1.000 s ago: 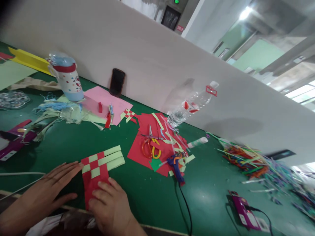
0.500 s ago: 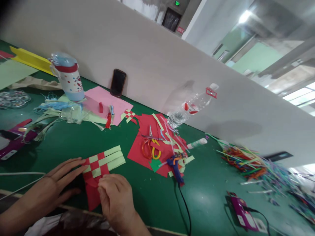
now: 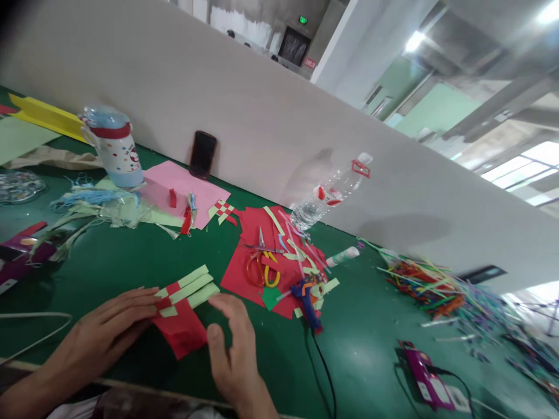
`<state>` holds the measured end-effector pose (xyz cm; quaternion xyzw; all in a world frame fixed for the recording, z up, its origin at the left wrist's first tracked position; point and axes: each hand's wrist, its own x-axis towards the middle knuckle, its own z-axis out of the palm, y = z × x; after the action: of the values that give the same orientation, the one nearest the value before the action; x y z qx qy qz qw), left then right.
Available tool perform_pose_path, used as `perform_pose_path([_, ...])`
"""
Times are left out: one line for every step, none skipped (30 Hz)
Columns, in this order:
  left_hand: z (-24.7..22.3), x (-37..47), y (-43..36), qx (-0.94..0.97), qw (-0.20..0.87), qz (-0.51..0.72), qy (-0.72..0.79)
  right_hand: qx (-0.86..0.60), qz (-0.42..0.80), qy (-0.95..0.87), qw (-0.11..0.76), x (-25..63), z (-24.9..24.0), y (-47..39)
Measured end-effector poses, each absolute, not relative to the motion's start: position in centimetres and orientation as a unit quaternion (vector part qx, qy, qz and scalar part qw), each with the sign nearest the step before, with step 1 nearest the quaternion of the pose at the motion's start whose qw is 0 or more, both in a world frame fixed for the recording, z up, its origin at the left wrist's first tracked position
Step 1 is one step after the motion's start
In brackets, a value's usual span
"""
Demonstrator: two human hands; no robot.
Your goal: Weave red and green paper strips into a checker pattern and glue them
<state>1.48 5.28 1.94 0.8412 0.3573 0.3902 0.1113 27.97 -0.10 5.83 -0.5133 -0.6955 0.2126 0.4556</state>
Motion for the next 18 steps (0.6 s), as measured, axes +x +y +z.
perform_pose_path([2.5, 1.7, 5.3, 0.814, 0.158, 0.399, 0.392, -0.531, 0.223, -0.676, 0.46, 28.5, 5.9, 0.2])
perform_pose_path([3.1, 2.0, 5.4, 0.778, 0.215, 0.404, 0.43, -0.542, 0.232, -0.662, 0.464, 29.0, 6.0, 0.5])
perform_pose_path([3.8, 2.2, 5.4, 0.733, 0.279, 0.407, 0.467, -0.546, 0.24, -0.651, 0.47, 29.3, 6.2, 0.8])
perform_pose_path([4.5, 2.5, 5.6, 0.679, 0.35, 0.413, 0.497, -0.545, 0.246, -0.642, 0.48, 29.6, 6.3, 1.2])
perform_pose_path([5.2, 2.7, 5.7, 0.617, 0.423, 0.419, 0.514, -0.542, 0.251, -0.634, 0.492, 29.7, 6.5, 1.5])
perform_pose_path([5.7, 2.9, 5.9, 0.551, 0.495, 0.425, 0.52, -0.537, 0.255, -0.625, 0.506, 29.8, 6.7, 1.8])
perform_pose_path([6.2, 3.1, 6.2, 0.49, 0.559, 0.426, 0.516, -0.534, 0.259, -0.615, 0.52, 29.8, 6.8, 2.1])
perform_pose_path([6.4, 3.2, 6.4, 0.447, 0.607, 0.416, 0.509, -0.534, 0.262, -0.603, 0.532, 29.9, 6.9, 2.3])
perform_pose_path([6.4, 3.3, 6.7, 0.436, 0.63, 0.393, 0.508, -0.536, 0.268, -0.59, 0.541, 29.9, 7.0, 2.5])
perform_pose_path([6.3, 3.3, 7.0, 0.456, 0.63, 0.363, 0.513, -0.541, 0.271, -0.578, 0.547, 30.0, 6.9, 2.6])
perform_pose_path([5.9, 3.3, 7.3, 0.496, 0.612, 0.33, 0.519, -0.549, 0.274, -0.568, 0.549, 30.1, 6.8, 2.7])
perform_pose_path([5.4, 3.2, 7.7, 0.543, 0.581, 0.303, 0.524, -0.559, 0.273, -0.563, 0.544, 30.2, 6.7, 2.7])
perform_pose_path([4.8, 3.0, 8.0, 0.585, 0.545, 0.286, 0.528, -0.571, 0.27, -0.564, 0.532, 30.2, 6.5, 2.7])
perform_pose_path([4.1, 2.8, 8.2, 0.614, 0.511, 0.279, 0.532, -0.585, 0.262, -0.572, 0.512, 30.3, 6.3, 2.6])
perform_pose_path([3.5, 2.5, 8.3, 0.63, 0.483, 0.283, 0.538, -0.6, 0.249, -0.586, 0.485, 30.3, 6.1, 2.5])
perform_pose_path([3.0, 2.1, 8.4, 0.638, 0.459, 0.293, 0.544, -0.611, 0.233, -0.605, 0.455, 30.3, 5.9, 2.4])
perform_pose_path([2.5, 1.8, 8.2, 0.644, 0.433, 0.304, 0.552, -0.618, 0.216, -0.625, 0.425, 30.3, 5.6, 2.3])
perform_pose_path([2.1, 1.4, 7.9, 0.656, 0.402, 0.316, 0.556, -0.619, 0.199, -0.646, 0.4, 30.2, 5.4, 2.2])
